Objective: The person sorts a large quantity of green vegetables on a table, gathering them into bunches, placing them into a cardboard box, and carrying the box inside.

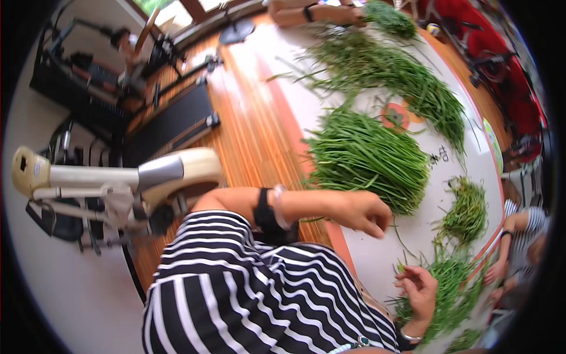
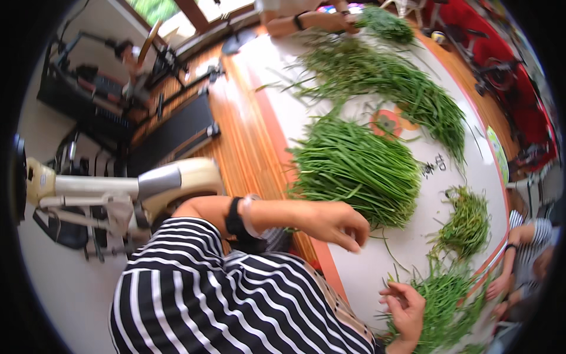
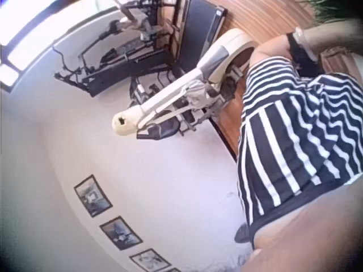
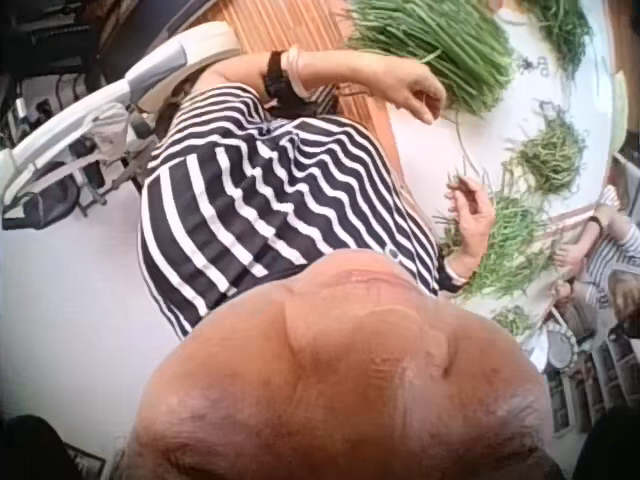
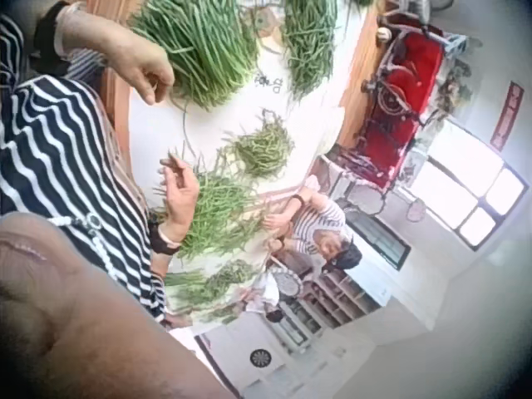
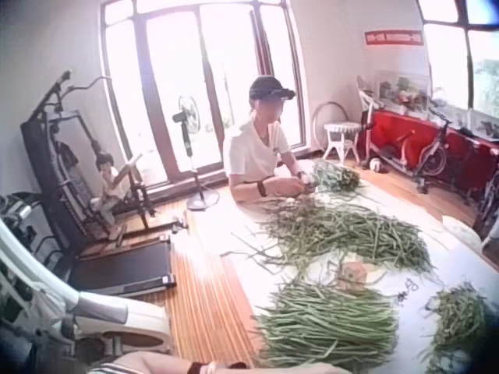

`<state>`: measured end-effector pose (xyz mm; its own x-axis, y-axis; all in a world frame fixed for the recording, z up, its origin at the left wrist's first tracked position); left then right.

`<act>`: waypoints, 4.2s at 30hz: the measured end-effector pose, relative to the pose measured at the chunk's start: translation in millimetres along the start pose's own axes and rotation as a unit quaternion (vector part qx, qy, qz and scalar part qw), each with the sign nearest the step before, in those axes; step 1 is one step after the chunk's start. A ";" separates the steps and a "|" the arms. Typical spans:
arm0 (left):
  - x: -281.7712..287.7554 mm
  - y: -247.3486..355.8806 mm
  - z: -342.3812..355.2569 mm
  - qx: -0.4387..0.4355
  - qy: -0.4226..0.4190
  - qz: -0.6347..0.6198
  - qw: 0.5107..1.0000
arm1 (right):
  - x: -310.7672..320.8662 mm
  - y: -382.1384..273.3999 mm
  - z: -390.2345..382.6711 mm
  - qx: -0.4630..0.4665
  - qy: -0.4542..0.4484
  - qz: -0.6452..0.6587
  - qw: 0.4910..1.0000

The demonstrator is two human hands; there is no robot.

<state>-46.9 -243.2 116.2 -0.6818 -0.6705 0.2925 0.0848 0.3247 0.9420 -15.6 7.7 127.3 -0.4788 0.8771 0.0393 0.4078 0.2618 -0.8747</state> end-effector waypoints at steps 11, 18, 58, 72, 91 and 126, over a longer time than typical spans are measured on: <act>108.3 -129.8 -278.3 0.287 0.225 0.045 0.930 | -158.3 -105.0 111.2 0.017 -0.050 -0.103 0.993; 163.3 -109.0 -271.9 0.305 0.211 -0.022 0.929 | -218.4 -155.4 149.7 0.061 -0.115 -0.106 0.986; 407.6 -164.8 -356.9 0.254 0.099 0.112 0.956 | -357.1 -208.4 251.4 0.174 0.005 -0.081 0.981; 504.6 -157.9 -412.4 0.279 0.110 0.179 0.937 | -431.6 -250.7 326.5 0.024 -0.042 0.012 0.999; 862.4 -292.1 -588.6 0.397 0.230 0.162 0.873 | -701.0 -481.2 697.2 0.074 -0.188 -0.028 0.979; 1643.2 -549.8 -343.9 0.355 0.301 0.178 0.867 | -673.6 -842.6 1415.2 0.115 -0.031 0.114 0.986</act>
<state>-964.0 -1753.0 135.5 -0.1824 -0.6012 0.7780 -0.4031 0.7675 0.4985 -1137.0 -1373.7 154.3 -0.4442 0.8744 -0.1951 0.3274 -0.0443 -0.9439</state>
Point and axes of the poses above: each hand's wrist, its own z-axis towards the middle knuckle, its own x-axis out of the back of the hand, y = z × x, the point moved 7 cm from there along z, towards the middle knuckle, and after that the axes turned 11 degrees about z, right-handed, at the moved point
